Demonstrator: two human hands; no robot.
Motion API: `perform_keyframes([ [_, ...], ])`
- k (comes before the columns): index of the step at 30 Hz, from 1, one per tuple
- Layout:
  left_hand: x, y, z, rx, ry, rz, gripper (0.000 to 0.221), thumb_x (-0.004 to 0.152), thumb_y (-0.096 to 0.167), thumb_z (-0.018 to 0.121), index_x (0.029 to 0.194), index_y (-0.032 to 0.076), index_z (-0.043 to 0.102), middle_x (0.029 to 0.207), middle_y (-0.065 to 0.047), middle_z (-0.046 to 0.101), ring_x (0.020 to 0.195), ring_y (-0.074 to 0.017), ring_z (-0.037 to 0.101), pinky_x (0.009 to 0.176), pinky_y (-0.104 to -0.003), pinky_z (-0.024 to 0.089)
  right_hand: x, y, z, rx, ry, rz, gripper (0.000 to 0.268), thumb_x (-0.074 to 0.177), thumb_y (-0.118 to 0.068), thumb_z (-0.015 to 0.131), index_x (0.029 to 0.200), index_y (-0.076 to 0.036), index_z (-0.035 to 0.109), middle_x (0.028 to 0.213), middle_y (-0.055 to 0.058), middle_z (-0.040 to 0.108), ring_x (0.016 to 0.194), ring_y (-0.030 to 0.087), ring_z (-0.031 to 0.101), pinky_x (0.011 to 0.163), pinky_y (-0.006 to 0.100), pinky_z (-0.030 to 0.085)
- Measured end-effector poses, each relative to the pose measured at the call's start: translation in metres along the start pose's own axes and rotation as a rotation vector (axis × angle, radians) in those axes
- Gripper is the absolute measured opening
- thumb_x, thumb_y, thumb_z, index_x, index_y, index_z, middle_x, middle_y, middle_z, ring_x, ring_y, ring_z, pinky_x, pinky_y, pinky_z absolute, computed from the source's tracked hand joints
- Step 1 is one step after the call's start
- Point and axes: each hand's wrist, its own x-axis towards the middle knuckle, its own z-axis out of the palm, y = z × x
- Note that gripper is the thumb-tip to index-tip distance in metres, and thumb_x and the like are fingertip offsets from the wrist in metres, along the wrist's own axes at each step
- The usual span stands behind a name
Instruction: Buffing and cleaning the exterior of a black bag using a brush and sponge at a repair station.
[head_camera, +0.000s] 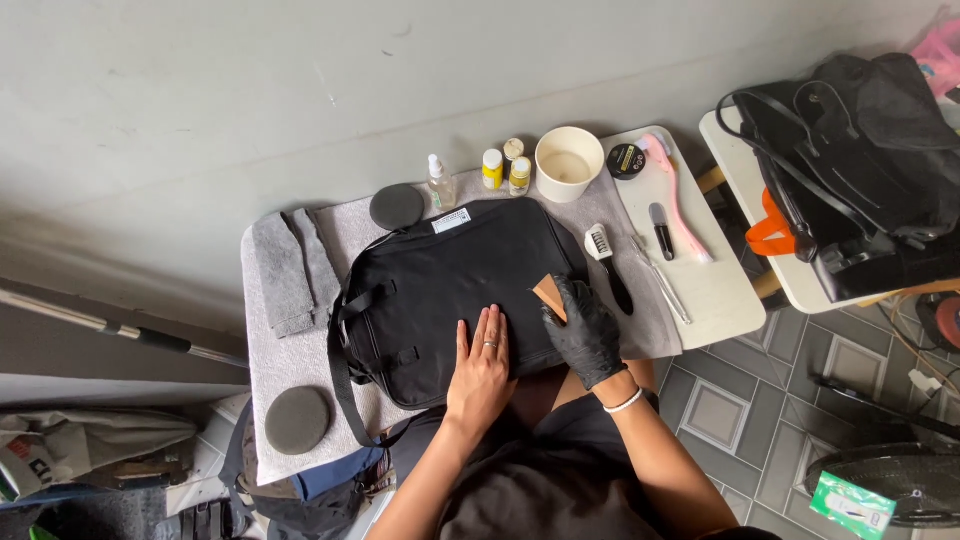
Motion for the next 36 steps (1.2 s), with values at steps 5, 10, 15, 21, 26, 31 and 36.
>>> perform_keyframes([
  [5,-0.001,0.001,-0.006,-0.003,0.003,-0.012,0.120,0.066,0.045,0.088,0.157,-0.006,0.028,0.167,-0.023,0.024,0.157,-0.0335,0.020,0.127,-0.061,0.011,-0.003,0.000,0.019,0.051,-0.049,-0.030,0.052,0.083,-0.038,0.081,0.126,-0.009,0.071,0.098,0.012,0.073,0.091,0.031,0.072,0.078,0.037,0.062],
  [10,-0.003,0.000,-0.008,0.002,-0.003,-0.015,0.121,0.065,0.045,0.089,0.157,-0.005,0.028,0.168,-0.023,0.023,0.157,-0.0328,0.019,0.128,-0.060,0.011,-0.004,0.000,0.022,0.052,-0.037,-0.038,0.055,0.083,-0.039,0.082,0.127,-0.008,0.071,0.104,0.014,0.074,0.094,0.032,0.072,0.082,0.039,0.061],
  [15,0.000,0.001,-0.009,0.006,0.013,-0.004,0.120,0.065,0.045,0.088,0.157,-0.006,0.029,0.167,-0.023,0.024,0.157,-0.0335,0.020,0.127,-0.060,0.012,-0.014,0.015,0.031,0.009,-0.055,-0.031,0.056,0.083,-0.041,0.080,0.128,-0.010,0.070,0.108,0.011,0.073,0.100,0.030,0.072,0.088,0.037,0.061],
  [21,0.001,0.000,-0.012,0.015,0.017,-0.001,0.120,0.065,0.045,0.088,0.157,-0.006,0.029,0.167,-0.022,0.025,0.157,-0.0328,0.021,0.127,-0.060,0.013,-0.005,0.009,0.025,0.021,-0.031,-0.053,0.056,0.082,-0.041,0.081,0.127,-0.009,0.070,0.107,0.014,0.074,0.099,0.033,0.073,0.087,0.038,0.062],
  [26,0.001,-0.001,-0.009,-0.011,0.028,0.005,0.120,0.064,0.044,0.089,0.156,-0.006,0.030,0.167,-0.022,0.026,0.156,-0.0333,0.022,0.127,-0.060,0.013,-0.007,0.011,0.024,0.010,-0.048,-0.053,0.057,0.081,-0.040,0.082,0.128,-0.010,0.070,0.107,0.012,0.073,0.099,0.031,0.072,0.087,0.038,0.062],
  [31,0.000,-0.001,-0.009,-0.001,0.036,0.001,0.121,0.063,0.044,0.090,0.156,-0.005,0.031,0.166,-0.022,0.027,0.156,-0.0329,0.023,0.127,-0.059,0.014,-0.012,0.015,0.031,0.003,-0.047,-0.084,0.058,0.082,-0.041,0.081,0.132,-0.013,0.070,0.110,0.010,0.073,0.102,0.029,0.073,0.088,0.035,0.062],
  [36,0.000,-0.003,-0.008,0.018,0.064,0.012,0.121,0.063,0.046,0.089,0.157,-0.004,0.031,0.166,-0.022,0.027,0.155,-0.0331,0.025,0.127,-0.060,0.015,-0.007,0.000,0.041,0.171,-0.043,-0.271,0.057,0.091,-0.031,0.076,0.140,-0.005,0.065,0.125,0.022,0.070,0.111,0.035,0.068,0.095,0.041,0.057],
])
